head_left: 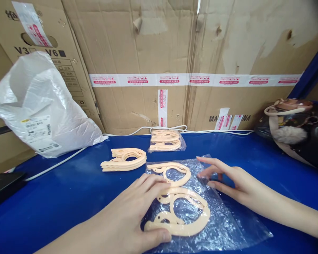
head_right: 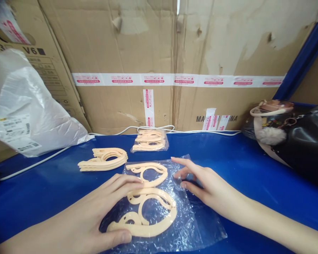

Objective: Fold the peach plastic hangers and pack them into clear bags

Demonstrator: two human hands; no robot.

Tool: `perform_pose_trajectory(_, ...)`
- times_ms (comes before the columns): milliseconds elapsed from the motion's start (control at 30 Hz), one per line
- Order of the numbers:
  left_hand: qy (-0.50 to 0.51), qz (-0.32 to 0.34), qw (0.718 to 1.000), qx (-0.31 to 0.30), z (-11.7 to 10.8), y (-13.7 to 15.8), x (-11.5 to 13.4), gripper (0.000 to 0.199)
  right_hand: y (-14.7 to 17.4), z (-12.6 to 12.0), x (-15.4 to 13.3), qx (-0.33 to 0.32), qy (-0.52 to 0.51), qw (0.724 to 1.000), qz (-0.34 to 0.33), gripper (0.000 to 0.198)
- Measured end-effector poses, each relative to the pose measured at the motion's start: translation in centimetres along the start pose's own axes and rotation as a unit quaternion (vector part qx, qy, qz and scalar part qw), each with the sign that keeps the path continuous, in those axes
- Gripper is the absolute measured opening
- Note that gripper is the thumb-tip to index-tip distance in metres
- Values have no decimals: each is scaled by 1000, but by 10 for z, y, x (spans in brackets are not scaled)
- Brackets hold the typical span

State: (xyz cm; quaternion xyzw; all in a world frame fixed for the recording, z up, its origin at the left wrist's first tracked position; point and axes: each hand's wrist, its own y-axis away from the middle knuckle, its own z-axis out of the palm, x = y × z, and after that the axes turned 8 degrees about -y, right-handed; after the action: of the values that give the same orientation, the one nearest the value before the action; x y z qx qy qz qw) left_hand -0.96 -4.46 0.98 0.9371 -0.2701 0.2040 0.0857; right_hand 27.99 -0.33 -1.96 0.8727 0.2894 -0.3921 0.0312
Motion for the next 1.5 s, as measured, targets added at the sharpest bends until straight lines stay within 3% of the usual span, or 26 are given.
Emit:
perform_pose_trajectory(133, 1, 6, 1000, 22, 1, 0, 1, 56, -4, 1, 1, -19, -25, 999, 16, 56)
perform_pose_trajectory(400, -28, 27, 999, -6, 0, 2, -4, 56, -12, 1, -4, -61, -68, 995, 30, 58)
perform_pose_trajectory(733, -64, 36, 997, -11, 0, 0, -2, 46, -8, 1, -5, -65, -7, 998, 17, 60)
perform_pose_trajectory(900, -46, 27, 999, -6, 1, 1, -4, 52, -6, 1, -4, -61, 14, 998, 26, 67)
perform_pose_trajectory(1133, 21, 5, 999, 47, 7, 1, -22, 69, -1, -3, 1, -101, -18, 993, 59, 99)
perform_pose_trajectory(1500, 45, 16, 999, 0, 0, 0, -23, 70, -3, 2, -2, -74, 15, 997, 4, 92)
